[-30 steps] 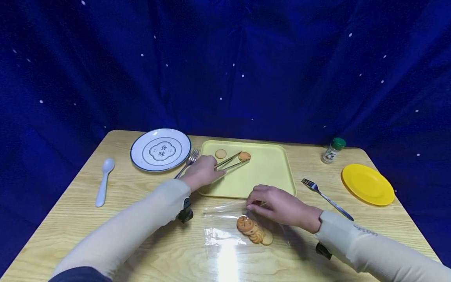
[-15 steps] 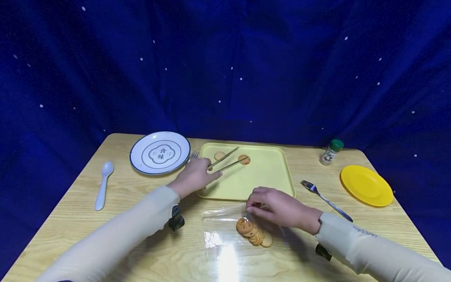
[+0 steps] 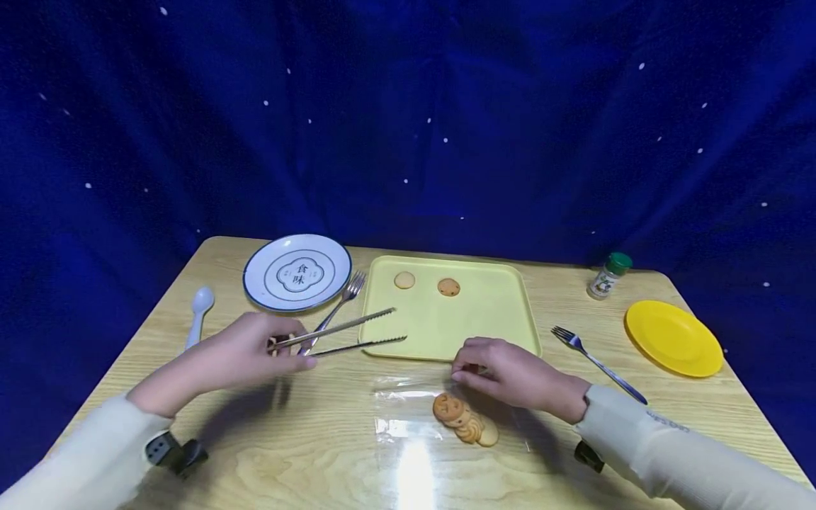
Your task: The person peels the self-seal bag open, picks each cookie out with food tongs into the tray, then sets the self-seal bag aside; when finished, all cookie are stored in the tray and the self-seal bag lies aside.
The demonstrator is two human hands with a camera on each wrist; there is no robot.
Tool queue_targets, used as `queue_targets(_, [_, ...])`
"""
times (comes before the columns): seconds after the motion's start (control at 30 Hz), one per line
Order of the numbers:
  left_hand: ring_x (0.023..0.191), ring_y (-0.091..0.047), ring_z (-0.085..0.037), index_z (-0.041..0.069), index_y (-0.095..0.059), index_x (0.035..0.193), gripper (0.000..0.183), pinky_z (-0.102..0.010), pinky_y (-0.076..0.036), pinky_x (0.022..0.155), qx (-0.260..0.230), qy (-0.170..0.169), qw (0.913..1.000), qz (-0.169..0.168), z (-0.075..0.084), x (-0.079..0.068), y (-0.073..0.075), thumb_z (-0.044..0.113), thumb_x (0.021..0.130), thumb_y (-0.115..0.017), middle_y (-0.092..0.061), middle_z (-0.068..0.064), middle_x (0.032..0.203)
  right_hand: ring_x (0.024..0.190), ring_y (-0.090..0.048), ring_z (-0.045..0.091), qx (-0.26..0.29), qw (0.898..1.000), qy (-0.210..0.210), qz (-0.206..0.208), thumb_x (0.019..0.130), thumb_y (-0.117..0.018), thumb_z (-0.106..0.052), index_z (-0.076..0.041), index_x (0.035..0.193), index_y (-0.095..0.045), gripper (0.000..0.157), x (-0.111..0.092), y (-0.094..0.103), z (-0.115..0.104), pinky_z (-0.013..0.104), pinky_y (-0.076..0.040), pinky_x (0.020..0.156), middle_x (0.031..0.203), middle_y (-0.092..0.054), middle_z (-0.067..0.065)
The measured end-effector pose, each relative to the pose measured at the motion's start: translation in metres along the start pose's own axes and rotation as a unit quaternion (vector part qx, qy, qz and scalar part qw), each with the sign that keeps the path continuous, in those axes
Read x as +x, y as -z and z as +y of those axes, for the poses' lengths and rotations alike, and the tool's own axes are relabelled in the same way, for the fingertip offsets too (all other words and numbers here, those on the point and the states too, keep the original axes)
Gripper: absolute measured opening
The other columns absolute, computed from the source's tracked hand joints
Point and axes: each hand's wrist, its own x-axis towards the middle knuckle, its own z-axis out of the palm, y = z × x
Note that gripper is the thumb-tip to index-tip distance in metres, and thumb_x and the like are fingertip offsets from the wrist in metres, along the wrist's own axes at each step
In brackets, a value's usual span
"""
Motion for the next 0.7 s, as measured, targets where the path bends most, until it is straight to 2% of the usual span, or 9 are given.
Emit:
queue_targets(0.1, [0.047,-0.043,0.002,0.020,-0.067,0.091,0.014,-0.022,-0.042,0.043,-0.062,0.007,0.9958,-0.067,-0.010,-0.026,0.007,0.033,0.088,-0.071,-0.049,0.013,0.062,0.077,-0.051,-0.004,0.000,1.000,-0.005,-0.001,0.097,-0.060,-0.029,-0.024,0.096,-0.067,0.009,0.000,0.001,-0.001,0.018,-0.048,0.071,0.091,-0.059,-0.019])
queue_targets(0.2, [0.043,-0.045,0.003,0.016,-0.069,0.095,0.013,-0.024,-0.043,0.037,-0.132,0.015,0.9833,-0.125,-0.021,-0.045,0.007,0.028,0.090,-0.069,-0.051,0.010,0.061,0.076,-0.051,-0.004,0.001,1.000,0.000,0.002,0.097,-0.060,-0.028,-0.023,0.095,-0.067,0.009,0.000,0.001,-0.001,0.018,-0.048,0.070,0.091,-0.059,-0.018])
queue_targets(0.3, [0.043,-0.046,0.005,0.015,-0.069,0.094,0.011,-0.023,-0.043,0.036,-0.164,-0.003,0.9744,-0.154,-0.029,-0.054,-0.004,0.025,0.092,-0.066,-0.056,0.002,0.061,0.076,-0.052,-0.004,0.000,1.000,0.010,0.007,0.097,-0.060,-0.027,-0.023,0.095,-0.067,0.009,0.000,0.003,-0.001,0.019,-0.048,0.070,0.091,-0.060,-0.017])
queue_targets(0.37, [0.043,-0.045,0.008,0.014,-0.069,0.090,0.011,-0.022,-0.043,0.036,-0.165,-0.021,0.9729,-0.160,-0.031,-0.056,-0.014,0.024,0.093,-0.064,-0.058,-0.004,0.061,0.078,-0.052,-0.004,-0.002,1.000,0.016,0.010,0.097,-0.060,-0.027,-0.023,0.095,-0.067,0.009,0.000,0.004,-0.001,0.019,-0.049,0.071,0.091,-0.061,-0.016])
queue_targets(0.43, [0.044,-0.045,0.011,0.015,-0.067,0.087,0.013,-0.020,-0.043,0.038,-0.149,-0.041,0.9753,-0.157,-0.031,-0.054,-0.025,0.024,0.095,-0.062,-0.060,-0.007,0.062,0.078,-0.052,-0.004,-0.002,1.000,0.017,0.011,0.097,-0.060,-0.026,-0.023,0.094,-0.067,0.008,0.000,0.004,0.000,0.019,-0.049,0.072,0.090,-0.061,-0.016])
queue_targets(0.5, [0.047,-0.044,0.013,0.017,-0.066,0.084,0.015,-0.018,-0.043,0.041,-0.112,-0.062,0.9812,-0.144,-0.028,-0.050,-0.036,0.026,0.095,-0.061,-0.058,0.001,0.061,0.077,-0.052,-0.004,-0.001,1.000,0.016,0.011,0.097,-0.060,-0.027,-0.023,0.094,-0.067,0.008,-0.001,0.003,0.000,0.019,-0.049,0.071,0.090,-0.061,-0.016])
queue_targets(0.6, [0.051,-0.043,0.012,0.020,-0.064,0.083,0.016,-0.016,-0.042,0.047,-0.072,-0.075,0.9871,-0.122,-0.023,-0.041,-0.051,0.030,0.095,-0.061,-0.053,0.013,0.062,0.077,-0.052,-0.004,0.000,1.000,0.013,0.010,0.097,-0.060,-0.027,-0.023,0.094,-0.067,0.009,-0.002,0.002,0.000,0.019,-0.049,0.071,0.090,-0.061,-0.016])
queue_targets(0.7, [0.052,-0.044,0.010,0.022,-0.063,0.084,0.015,-0.016,-0.043,0.049,-0.066,-0.059,0.9895,-0.114,-0.018,-0.031,-0.063,0.034,0.094,-0.063,-0.048,0.018,0.063,0.077,-0.052,-0.004,0.000,1.000,0.014,0.010,0.097,-0.060,-0.027,-0.022,0.094,-0.067,0.009,-0.002,0.000,-0.001,0.018,-0.049,0.071,0.090,-0.061,-0.015])
